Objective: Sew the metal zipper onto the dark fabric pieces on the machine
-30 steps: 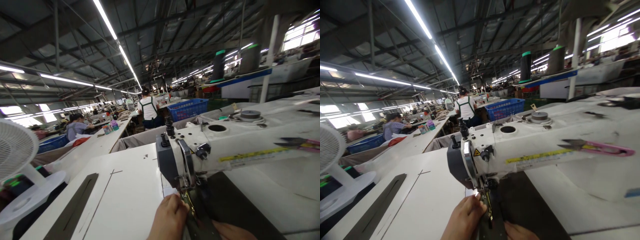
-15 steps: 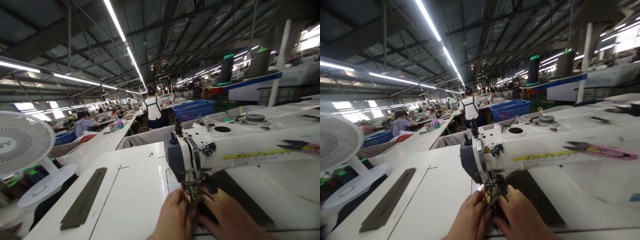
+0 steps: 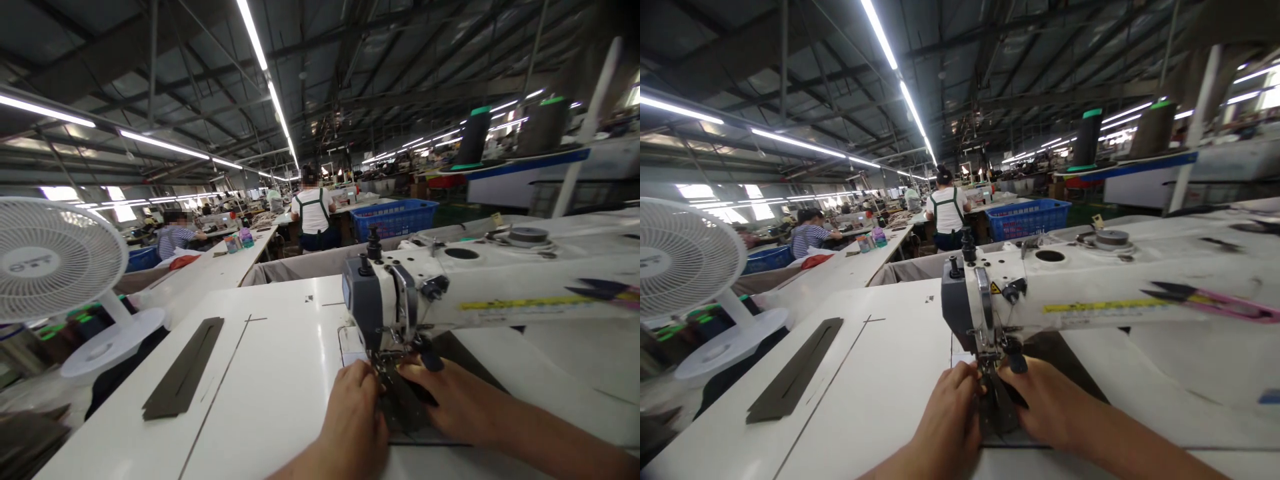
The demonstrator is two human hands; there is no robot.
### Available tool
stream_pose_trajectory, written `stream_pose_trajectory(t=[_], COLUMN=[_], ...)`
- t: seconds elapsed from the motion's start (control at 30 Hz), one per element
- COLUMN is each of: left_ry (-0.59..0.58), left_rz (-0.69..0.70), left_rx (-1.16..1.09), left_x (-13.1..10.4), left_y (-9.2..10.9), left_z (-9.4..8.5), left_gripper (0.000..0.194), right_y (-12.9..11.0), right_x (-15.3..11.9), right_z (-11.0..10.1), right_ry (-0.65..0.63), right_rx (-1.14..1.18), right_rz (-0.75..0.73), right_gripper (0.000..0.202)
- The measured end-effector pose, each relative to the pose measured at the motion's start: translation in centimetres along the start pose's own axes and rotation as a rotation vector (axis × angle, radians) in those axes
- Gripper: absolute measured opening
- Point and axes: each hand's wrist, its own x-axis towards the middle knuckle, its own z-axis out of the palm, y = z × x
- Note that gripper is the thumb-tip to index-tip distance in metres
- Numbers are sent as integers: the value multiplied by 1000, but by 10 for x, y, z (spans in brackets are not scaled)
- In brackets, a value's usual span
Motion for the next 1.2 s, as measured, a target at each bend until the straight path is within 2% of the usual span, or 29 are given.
stream_pose_trajectory(t=[0.07,0.2,0.37,0.53,0.73,0.87,0.97,1.2], left_ry=[-7,-1,12,-14,-110,-92,-79,-112], left_rz=[0,46,205,235,201,238,301,318], left_rx=[12,69,183,259,208,186,179,160], left_x=[0,1,2,7,12,11,11,15], left_y=[1,1,-1,-4,3,7,6,6], left_z=[-1,-1,0,-2,-10,-12,-12,-14], left_gripper=[34,35,33,24,24,36,38,32], right_y=[0,6,26,32,29,28,27,28], right_x=[3,4,-1,1,6,10,11,16], right_z=[1,11,28,33,30,20,14,24], right_ry=[-11,88,214,303,267,236,227,229], right_rx=[-65,-146,-238,-248,-244,-187,-167,-300], right_rz=[-14,-29,189,225,269,305,319,424], right_gripper=[23,25,19,24,30,21,18,22])
